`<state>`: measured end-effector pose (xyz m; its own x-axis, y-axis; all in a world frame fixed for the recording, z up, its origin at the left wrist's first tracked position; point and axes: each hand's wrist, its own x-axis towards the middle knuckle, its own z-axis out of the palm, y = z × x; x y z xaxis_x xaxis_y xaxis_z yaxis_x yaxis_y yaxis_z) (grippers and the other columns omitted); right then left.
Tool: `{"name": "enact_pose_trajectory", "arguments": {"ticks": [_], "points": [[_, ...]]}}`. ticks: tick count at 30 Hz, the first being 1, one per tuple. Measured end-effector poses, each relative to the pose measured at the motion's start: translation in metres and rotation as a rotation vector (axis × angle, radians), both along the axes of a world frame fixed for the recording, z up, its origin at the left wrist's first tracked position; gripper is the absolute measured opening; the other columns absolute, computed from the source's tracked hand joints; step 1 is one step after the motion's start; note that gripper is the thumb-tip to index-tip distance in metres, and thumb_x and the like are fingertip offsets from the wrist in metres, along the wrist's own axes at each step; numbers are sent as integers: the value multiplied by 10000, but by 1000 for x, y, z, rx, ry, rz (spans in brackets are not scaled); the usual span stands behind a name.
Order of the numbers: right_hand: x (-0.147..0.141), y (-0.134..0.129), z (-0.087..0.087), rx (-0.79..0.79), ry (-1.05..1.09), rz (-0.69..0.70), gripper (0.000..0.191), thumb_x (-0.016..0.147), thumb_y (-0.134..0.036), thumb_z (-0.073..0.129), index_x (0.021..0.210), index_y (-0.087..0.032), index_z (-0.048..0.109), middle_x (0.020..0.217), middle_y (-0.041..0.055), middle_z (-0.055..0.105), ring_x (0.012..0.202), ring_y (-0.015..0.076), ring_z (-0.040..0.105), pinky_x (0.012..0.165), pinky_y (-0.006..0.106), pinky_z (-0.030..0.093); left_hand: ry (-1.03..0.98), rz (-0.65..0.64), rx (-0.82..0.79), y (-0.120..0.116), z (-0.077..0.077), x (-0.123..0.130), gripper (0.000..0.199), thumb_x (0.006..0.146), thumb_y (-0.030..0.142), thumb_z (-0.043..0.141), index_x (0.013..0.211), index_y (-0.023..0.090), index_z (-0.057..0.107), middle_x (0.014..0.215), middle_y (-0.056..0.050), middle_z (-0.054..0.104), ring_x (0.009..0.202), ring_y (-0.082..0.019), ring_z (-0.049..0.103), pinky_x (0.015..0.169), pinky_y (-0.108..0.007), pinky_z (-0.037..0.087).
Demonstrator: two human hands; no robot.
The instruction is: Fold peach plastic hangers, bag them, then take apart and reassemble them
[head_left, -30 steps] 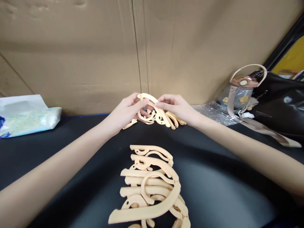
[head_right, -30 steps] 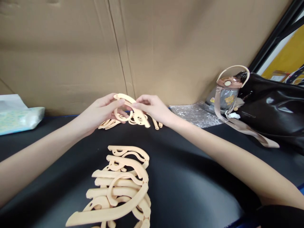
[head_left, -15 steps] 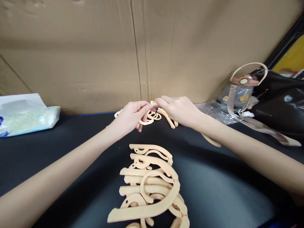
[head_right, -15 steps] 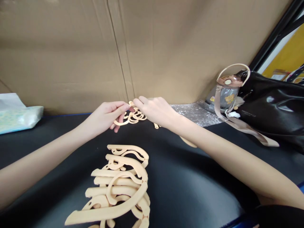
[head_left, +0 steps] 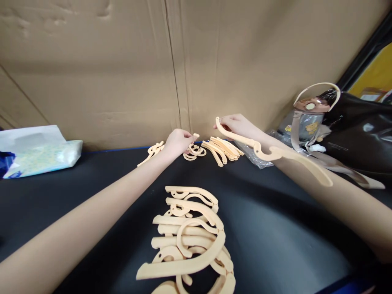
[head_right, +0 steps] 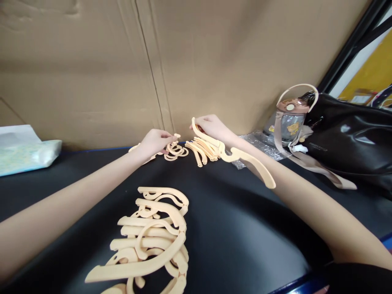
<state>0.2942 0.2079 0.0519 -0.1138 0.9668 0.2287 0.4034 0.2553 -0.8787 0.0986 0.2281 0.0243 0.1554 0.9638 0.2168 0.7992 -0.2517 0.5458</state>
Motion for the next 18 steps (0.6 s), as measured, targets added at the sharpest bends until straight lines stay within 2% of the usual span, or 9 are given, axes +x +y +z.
{"name": "enact_pose_trajectory", "arguments": {"ticks": [3,8,13,16,18], "points": [[1,4,-3,-47,125,6,264,906,-172,492,685,-160,636,528,-47,416,468,85,362,464,241,294,43,59,5,9,-7,-1,277,835,433,624,695,206,700,634,-36,693,638,-223,673,523,-283,427],[0,8,-12,-115,226,62,278,907,-151,438,660,-182,564,511,-35,436,451,99,375,447,243,312,122,115,73,-3,-11,-4,220,825,433,611,841,231,696,831,-57,765,772,-264,695,593,-319,453],[-4,6,-18,-108,154,86,299,933,-173,446,647,-190,527,506,-34,466,436,89,411,426,214,333,272,93,164,-12,-13,-8,261,882,428,524,923,216,670,871,-98,759,866,-311,687,699,-376,480],[-7,2,-21,-128,65,108,328,954,-174,421,638,-192,508,548,8,569,458,99,498,448,215,407,354,43,187,-7,-13,-16,232,895,316,476,961,216,674,959,-104,756,929,-314,682,736,-386,489],[-10,1,-24,-151,-15,124,329,963,-186,412,650,-186,514,629,54,657,486,115,563,459,228,443,400,-25,186,0,-13,-23,222,860,250,510,997,223,683,1061,-91,746,1008,-303,661,777,-372,495]]}}
